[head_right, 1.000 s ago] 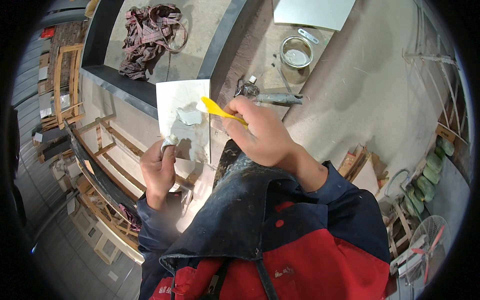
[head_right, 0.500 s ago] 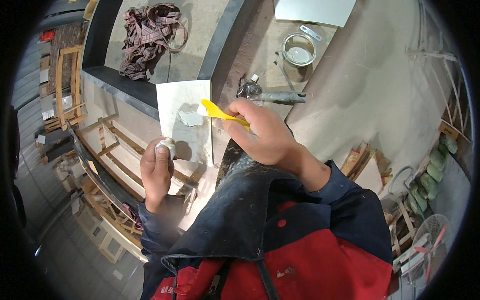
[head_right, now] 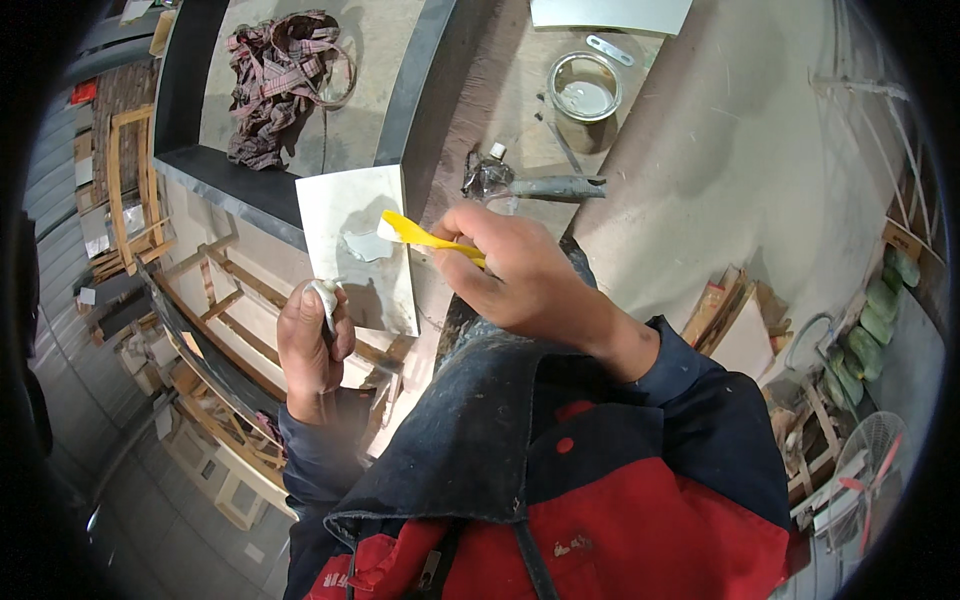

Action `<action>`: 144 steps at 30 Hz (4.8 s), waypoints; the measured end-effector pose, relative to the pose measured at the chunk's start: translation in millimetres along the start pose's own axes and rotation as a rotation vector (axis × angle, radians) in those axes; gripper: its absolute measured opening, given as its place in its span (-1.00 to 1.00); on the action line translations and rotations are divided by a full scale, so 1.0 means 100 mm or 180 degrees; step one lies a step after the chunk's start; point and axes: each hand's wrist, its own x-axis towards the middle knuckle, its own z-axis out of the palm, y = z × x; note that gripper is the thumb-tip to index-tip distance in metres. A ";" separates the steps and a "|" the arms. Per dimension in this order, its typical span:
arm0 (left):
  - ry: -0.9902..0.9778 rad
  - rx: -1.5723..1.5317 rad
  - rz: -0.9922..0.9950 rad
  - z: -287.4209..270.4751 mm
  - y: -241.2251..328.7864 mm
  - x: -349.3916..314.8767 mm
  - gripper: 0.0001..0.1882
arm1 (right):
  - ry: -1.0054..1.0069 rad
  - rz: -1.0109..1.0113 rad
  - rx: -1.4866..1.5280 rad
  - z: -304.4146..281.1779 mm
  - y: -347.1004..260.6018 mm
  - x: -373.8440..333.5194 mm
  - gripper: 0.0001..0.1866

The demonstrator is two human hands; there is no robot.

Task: The person retrieves a small rectangular tile and a yellow spatula, then scoops adhesive from a metal can and spreads it onto the tile surface. The person continues to apply and smooth the adhesive on the tile while standing at a workbench.

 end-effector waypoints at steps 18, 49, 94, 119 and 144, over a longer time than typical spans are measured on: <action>0.0073 0.0449 -0.0020 -0.03 0.19 -0.10 -0.48 | -0.0140 0.0385 0.0097 0.03 -0.10 0.04 -0.78; -0.0061 0.2793 0.2260 0.75 -1.70 0.65 -0.34 | 0.0791 0.1429 0.1044 -0.22 -0.24 -0.35 -0.71; 0.1356 -0.3183 0.1735 -0.85 -1.33 -1.93 -0.32 | -0.1989 0.1014 0.0017 1.45 -1.37 -0.55 -0.78; 0.2708 -0.3542 0.2446 -1.00 -3.20 -4.22 -0.28 | -0.3920 -0.0909 -0.1368 4.27 -0.93 -2.05 -0.74; 0.3261 -0.2947 0.2695 -1.04 -2.86 -4.02 -0.24 | -0.3739 -0.2861 -0.2162 4.39 -1.24 -2.03 -0.76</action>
